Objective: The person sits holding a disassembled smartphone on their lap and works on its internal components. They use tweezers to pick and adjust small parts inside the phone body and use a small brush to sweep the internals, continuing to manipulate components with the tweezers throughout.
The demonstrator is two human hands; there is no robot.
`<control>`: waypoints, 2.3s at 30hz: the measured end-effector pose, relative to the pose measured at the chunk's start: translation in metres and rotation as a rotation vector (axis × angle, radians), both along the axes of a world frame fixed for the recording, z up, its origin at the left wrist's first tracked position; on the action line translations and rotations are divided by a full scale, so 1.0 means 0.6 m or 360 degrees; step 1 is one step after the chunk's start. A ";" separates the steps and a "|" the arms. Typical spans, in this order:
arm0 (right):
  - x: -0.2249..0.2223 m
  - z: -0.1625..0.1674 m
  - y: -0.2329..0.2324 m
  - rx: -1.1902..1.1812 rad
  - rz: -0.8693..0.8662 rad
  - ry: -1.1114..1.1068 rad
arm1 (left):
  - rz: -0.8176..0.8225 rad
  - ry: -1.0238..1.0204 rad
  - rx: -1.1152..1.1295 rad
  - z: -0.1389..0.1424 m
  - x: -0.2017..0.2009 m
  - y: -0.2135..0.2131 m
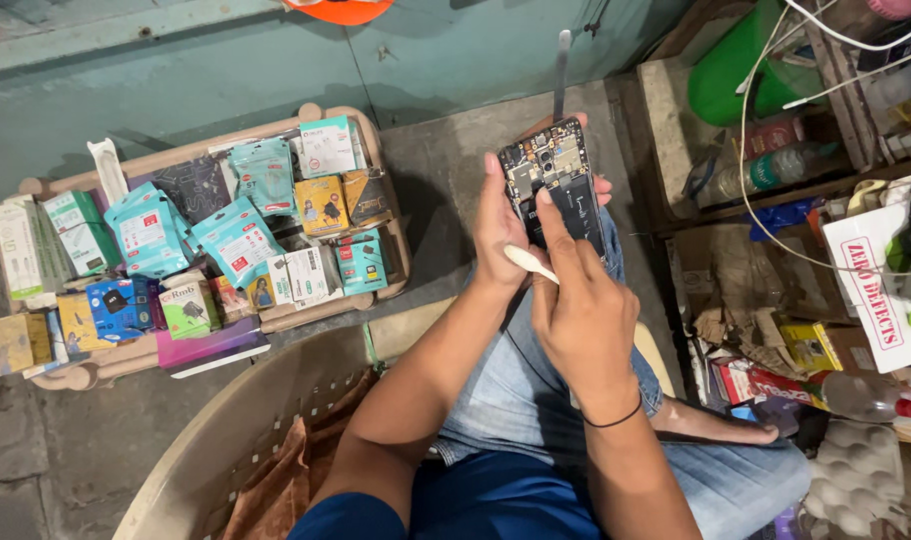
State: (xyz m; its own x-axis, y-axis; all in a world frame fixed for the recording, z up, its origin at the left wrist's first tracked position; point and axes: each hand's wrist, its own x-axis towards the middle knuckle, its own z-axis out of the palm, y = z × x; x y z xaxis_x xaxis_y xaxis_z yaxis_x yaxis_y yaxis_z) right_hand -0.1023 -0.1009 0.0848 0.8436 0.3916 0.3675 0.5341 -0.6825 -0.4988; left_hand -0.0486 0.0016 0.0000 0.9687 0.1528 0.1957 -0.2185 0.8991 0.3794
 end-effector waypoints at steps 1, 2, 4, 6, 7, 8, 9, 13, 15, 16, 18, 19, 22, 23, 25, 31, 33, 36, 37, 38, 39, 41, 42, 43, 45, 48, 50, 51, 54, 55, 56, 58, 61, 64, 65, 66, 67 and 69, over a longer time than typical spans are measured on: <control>0.001 0.000 0.001 -0.0020 -0.0008 -0.0004 | 0.0015 0.0023 0.0017 0.000 -0.001 -0.001; 0.001 0.000 0.001 -0.0032 -0.0011 -0.0018 | 0.0031 0.0046 0.0034 0.000 -0.001 -0.003; 0.002 -0.001 0.001 -0.0055 -0.0012 -0.0046 | 0.0063 0.0038 0.0059 0.000 0.000 -0.004; 0.002 -0.003 0.000 -0.0075 -0.0012 -0.0038 | 0.0095 -0.0017 0.0075 0.001 0.001 -0.003; 0.002 -0.004 0.000 -0.0085 -0.0013 -0.0033 | 0.0092 0.0006 0.0078 0.001 0.000 -0.003; 0.002 -0.006 0.001 -0.0070 0.0003 -0.0029 | 0.0088 0.0026 0.0082 0.002 0.000 -0.001; 0.003 -0.008 0.001 -0.0053 0.0015 -0.0028 | 0.0081 0.0043 0.0086 0.003 0.000 -0.001; 0.006 -0.020 0.005 -0.0071 0.0004 -0.0017 | 0.0056 0.0002 0.0072 0.003 -0.001 0.004; 0.004 -0.025 0.004 -0.0077 0.0017 -0.0103 | 0.0026 -0.0013 0.0027 0.000 -0.002 0.002; 0.002 -0.027 0.004 -0.0082 0.0026 -0.0143 | 0.0032 -0.0024 0.0012 -0.002 -0.002 0.002; 0.001 -0.030 0.002 -0.0094 0.0035 -0.0116 | 0.0040 -0.0047 -0.0021 -0.007 0.002 0.000; 0.001 -0.030 0.001 -0.0097 0.0038 -0.0108 | 0.0036 -0.0046 -0.0015 -0.009 0.003 0.000; 0.004 -0.027 -0.001 -0.0158 0.0054 -0.0080 | 0.0036 -0.0039 -0.0006 -0.010 0.005 0.002; 0.005 -0.026 -0.002 -0.0167 0.0059 -0.0079 | 0.0038 -0.0028 -0.0013 -0.009 0.006 0.001; 0.007 -0.024 -0.002 -0.0185 0.0060 -0.0079 | 0.0048 -0.0015 -0.0006 -0.006 0.006 0.000; 0.009 -0.020 -0.006 -0.0241 0.0135 -0.0079 | 0.0082 -0.0007 0.0112 -0.004 -0.003 0.001; 0.010 -0.017 -0.007 -0.0286 0.0156 -0.0045 | 0.0073 -0.0031 0.0123 -0.004 0.000 0.002; 0.016 -0.012 -0.007 -0.0281 0.0186 -0.0053 | 0.0056 -0.0020 0.0146 -0.002 0.002 0.003; 0.018 -0.011 -0.007 -0.0269 0.0195 -0.0059 | 0.0054 -0.0011 0.0126 -0.001 0.003 0.004; 0.019 -0.009 -0.007 -0.0251 0.0211 -0.0034 | 0.0051 0.0001 0.0105 0.000 0.004 0.004; 0.022 -0.008 -0.008 -0.0232 0.0224 -0.0007 | 0.0045 0.0013 0.0085 0.000 0.003 0.004; 0.023 -0.009 -0.009 -0.0203 0.0235 0.0009 | 0.0040 0.0018 0.0066 0.001 0.002 0.006; 0.024 -0.011 -0.010 -0.0194 0.0238 -0.0003 | 0.0037 0.0016 0.0055 0.002 0.002 0.005; 0.024 -0.012 -0.011 -0.0186 0.0245 -0.0012 | 0.0053 0.0002 0.0080 0.003 0.002 0.004; 0.023 -0.016 -0.014 0.0046 0.0249 -0.0090 | 0.0083 -0.0019 0.0125 0.005 -0.002 0.000; 0.019 -0.020 -0.016 0.0143 0.0161 -0.0010 | 0.0087 0.0034 0.0091 0.007 -0.007 -0.003; 0.019 -0.021 -0.015 0.0128 0.0121 0.0020 | 0.0090 0.0023 0.0094 0.009 -0.008 -0.002; 0.020 -0.020 -0.015 0.0119 0.0130 -0.0006 | 0.0094 0.0016 0.0096 0.009 -0.007 -0.002; 0.024 -0.017 -0.016 0.0014 0.0135 -0.0027 | 0.0096 0.0002 0.0141 0.008 -0.005 0.001; 0.026 -0.015 -0.017 -0.0035 0.0129 -0.0024 | 0.0105 0.0007 0.0139 0.009 -0.002 0.001; 0.028 -0.013 -0.018 -0.0087 0.0117 0.0015 | 0.0112 0.0015 0.0136 0.009 0.000 0.001; 0.034 -0.011 -0.020 -0.0189 0.0080 0.0083 | 0.0106 0.0029 0.0120 0.010 0.002 0.001; 0.040 -0.011 -0.021 -0.0091 0.0195 -0.0057 | 0.0059 0.0021 0.0066 0.014 0.000 0.006; 0.038 -0.013 -0.023 -0.0110 0.0052 0.0213 | 0.0019 0.0014 0.0028 0.017 -0.008 0.009; 0.038 -0.013 -0.024 -0.0083 0.0084 0.0130 | 0.0053 0.0034 0.0034 0.017 -0.009 0.008; 0.038 -0.014 -0.024 -0.0054 0.0113 0.0045 | 0.0083 0.0053 0.0041 0.016 -0.010 0.007; 0.040 -0.013 -0.025 -0.0024 0.0141 -0.0043 | 0.0097 0.0066 0.0065 0.015 -0.009 0.006; 0.046 -0.009 -0.026 -0.0086 0.0129 0.0097 | 0.0126 0.0086 0.0116 0.013 -0.005 0.008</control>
